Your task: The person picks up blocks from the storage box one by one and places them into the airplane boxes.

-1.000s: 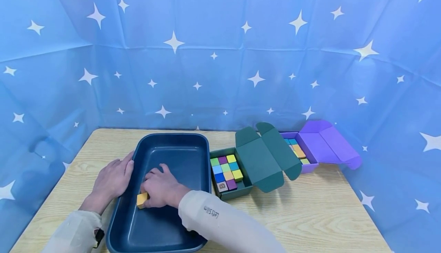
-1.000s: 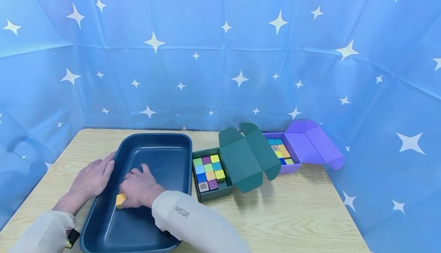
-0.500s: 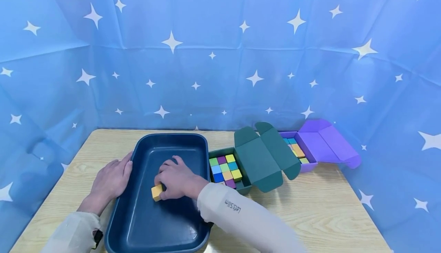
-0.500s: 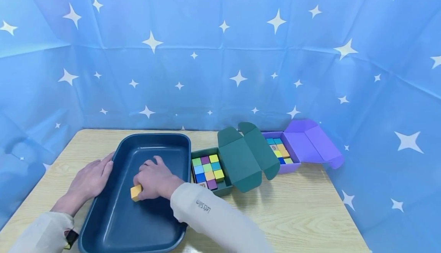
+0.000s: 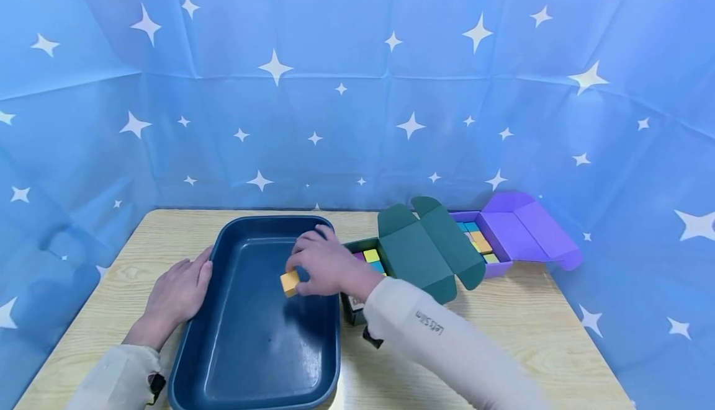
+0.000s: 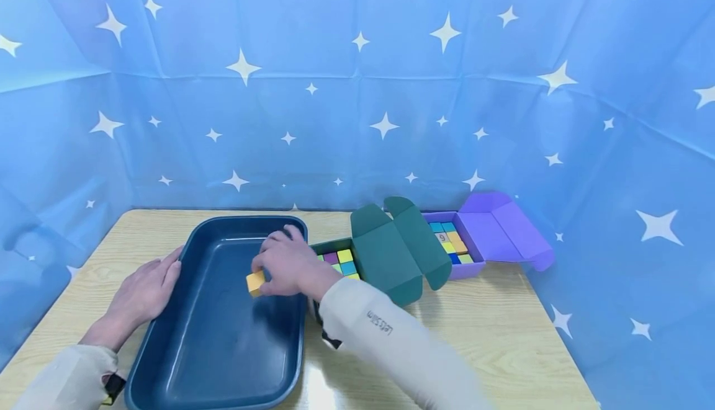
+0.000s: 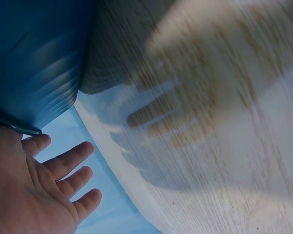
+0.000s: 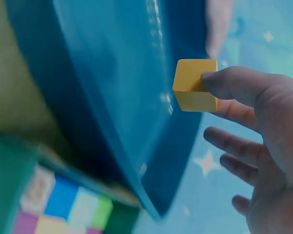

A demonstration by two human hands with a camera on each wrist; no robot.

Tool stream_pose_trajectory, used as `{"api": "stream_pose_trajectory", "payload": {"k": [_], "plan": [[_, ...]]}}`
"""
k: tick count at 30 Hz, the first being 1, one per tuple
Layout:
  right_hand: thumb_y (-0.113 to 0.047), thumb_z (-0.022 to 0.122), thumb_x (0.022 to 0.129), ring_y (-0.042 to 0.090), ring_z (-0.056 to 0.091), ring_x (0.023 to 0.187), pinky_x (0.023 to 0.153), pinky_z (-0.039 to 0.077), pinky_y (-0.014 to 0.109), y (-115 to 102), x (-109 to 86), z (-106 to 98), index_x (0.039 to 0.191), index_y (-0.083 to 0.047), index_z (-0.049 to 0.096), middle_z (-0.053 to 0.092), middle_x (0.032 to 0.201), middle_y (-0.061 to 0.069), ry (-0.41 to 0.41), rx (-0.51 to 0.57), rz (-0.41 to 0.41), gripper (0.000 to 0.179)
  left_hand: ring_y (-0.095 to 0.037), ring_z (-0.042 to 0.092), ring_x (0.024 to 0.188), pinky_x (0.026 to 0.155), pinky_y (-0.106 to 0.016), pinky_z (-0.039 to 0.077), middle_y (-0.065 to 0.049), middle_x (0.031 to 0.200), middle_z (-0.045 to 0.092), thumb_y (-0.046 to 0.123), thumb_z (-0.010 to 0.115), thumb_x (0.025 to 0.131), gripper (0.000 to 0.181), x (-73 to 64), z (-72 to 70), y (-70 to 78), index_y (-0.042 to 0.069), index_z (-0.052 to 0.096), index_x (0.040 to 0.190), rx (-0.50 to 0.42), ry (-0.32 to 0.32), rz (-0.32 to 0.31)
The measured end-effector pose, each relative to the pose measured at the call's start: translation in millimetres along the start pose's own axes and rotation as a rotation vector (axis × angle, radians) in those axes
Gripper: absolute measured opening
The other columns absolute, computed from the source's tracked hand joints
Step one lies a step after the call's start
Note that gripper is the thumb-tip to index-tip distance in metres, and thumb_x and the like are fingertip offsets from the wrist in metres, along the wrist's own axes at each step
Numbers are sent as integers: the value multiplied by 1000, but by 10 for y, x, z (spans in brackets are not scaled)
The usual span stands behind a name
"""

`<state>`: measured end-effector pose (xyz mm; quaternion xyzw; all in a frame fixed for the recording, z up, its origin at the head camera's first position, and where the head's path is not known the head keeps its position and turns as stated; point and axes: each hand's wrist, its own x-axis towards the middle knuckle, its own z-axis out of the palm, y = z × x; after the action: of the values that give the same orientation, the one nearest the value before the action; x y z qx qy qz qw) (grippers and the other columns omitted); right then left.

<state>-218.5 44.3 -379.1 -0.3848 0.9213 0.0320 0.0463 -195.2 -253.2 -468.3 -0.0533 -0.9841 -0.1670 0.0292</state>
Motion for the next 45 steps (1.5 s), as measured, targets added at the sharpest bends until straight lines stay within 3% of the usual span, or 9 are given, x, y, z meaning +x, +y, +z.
{"api": "stream_pose_trajectory", "payload": {"k": [10, 18, 30, 45], "plan": [[-39, 66, 89, 21, 45, 132, 121, 16, 56, 635, -480, -283, 114, -33, 70, 63, 124, -8, 32, 53, 55, 26, -54, 43, 126, 102, -68, 37, -32, 139, 50, 37, 14, 107, 58, -5, -19, 0, 5, 30, 152, -18, 3, 1], [-44, 72, 85, 25, 45, 133, 120, 16, 58, 983, -835, -194, 112, -31, 71, 63, 128, -3, -72, 64, 139, 29, -55, 41, 128, 103, -68, 36, -32, 141, 48, 39, 13, 106, 59, -1, -9, 3, 6, 29, 153, -18, -15, -5], [-40, 77, 82, 29, 40, 136, 119, 16, 59, 1032, -1001, 15, 108, -29, 73, 61, 130, 1, -180, 114, 168, 28, -55, 39, 129, 104, -68, 34, -31, 142, 46, 40, 12, 106, 60, -1, -10, 1, 6, 27, 153, -21, -29, -14], [-38, 81, 78, 27, 42, 135, 121, 10, 60, 1009, -970, 313, 102, -31, 74, 58, 135, 2, -169, 61, 160, 26, -54, 41, 128, 104, -68, 35, -31, 142, 47, 39, 13, 106, 60, -9, -11, 6, 4, 28, 153, -22, -19, -10]]}}
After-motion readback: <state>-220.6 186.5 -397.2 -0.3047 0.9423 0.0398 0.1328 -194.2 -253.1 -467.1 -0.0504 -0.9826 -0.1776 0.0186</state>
